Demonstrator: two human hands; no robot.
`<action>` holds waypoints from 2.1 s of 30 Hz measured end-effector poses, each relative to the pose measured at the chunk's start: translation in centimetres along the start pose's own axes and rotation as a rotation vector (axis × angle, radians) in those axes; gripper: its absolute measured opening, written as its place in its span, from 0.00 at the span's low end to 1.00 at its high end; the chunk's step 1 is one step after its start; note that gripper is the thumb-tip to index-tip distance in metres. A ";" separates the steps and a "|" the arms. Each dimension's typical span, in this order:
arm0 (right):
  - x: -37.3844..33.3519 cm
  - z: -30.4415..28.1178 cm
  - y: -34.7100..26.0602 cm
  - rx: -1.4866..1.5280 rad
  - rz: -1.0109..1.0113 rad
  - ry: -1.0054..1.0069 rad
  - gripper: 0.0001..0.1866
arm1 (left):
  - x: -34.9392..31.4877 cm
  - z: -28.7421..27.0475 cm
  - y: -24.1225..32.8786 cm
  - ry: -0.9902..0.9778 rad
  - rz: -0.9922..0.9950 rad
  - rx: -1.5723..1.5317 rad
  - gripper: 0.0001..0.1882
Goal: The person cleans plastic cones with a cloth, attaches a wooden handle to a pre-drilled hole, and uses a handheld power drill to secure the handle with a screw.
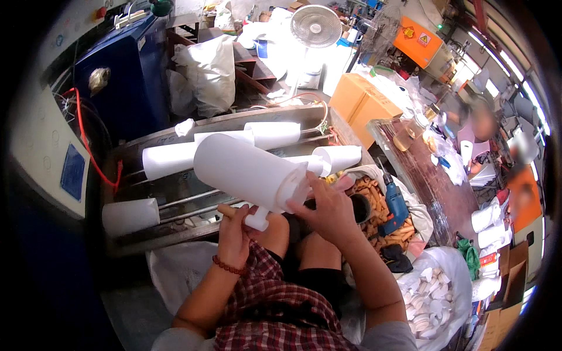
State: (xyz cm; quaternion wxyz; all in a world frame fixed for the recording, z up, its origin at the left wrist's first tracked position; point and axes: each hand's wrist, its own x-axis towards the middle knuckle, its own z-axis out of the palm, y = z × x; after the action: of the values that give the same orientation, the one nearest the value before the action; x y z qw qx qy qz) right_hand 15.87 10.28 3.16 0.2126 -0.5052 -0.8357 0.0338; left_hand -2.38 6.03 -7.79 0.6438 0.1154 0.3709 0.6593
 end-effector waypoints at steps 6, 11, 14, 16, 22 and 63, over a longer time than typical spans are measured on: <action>0.9 0.5 -0.4 0.031 -0.037 0.181 0.26 | -0.6 -0.2 0.2 -0.020 -0.039 -0.023 0.13; 0.6 1.5 0.4 -0.123 -0.108 0.241 0.18 | -0.5 -0.8 0.0 0.004 -0.072 -0.031 0.12; -0.5 2.3 1.5 -0.173 -0.075 0.058 0.15 | -0.5 -0.6 0.2 0.028 -0.018 -0.038 0.13; -1.3 2.8 1.6 -0.086 -0.109 -0.035 0.13 | -0.6 -0.3 0.5 0.033 0.012 -0.041 0.13; -1.7 1.7 -0.9 0.323 -0.127 -0.147 0.24 | -0.2 -1.8 0.0 0.017 0.033 0.067 0.14; -20.1 3.3 38.3 1.546 1.154 0.640 0.23 | 6.1 9.2 -7.5 -1.254 0.520 1.902 0.14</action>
State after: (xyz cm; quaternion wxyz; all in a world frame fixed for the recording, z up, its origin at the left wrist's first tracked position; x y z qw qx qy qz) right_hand 54.44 12.17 -16.67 0.6460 -0.5409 -0.1172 0.5257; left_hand 8.22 14.10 -8.11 0.2137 0.9288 0.2976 0.0554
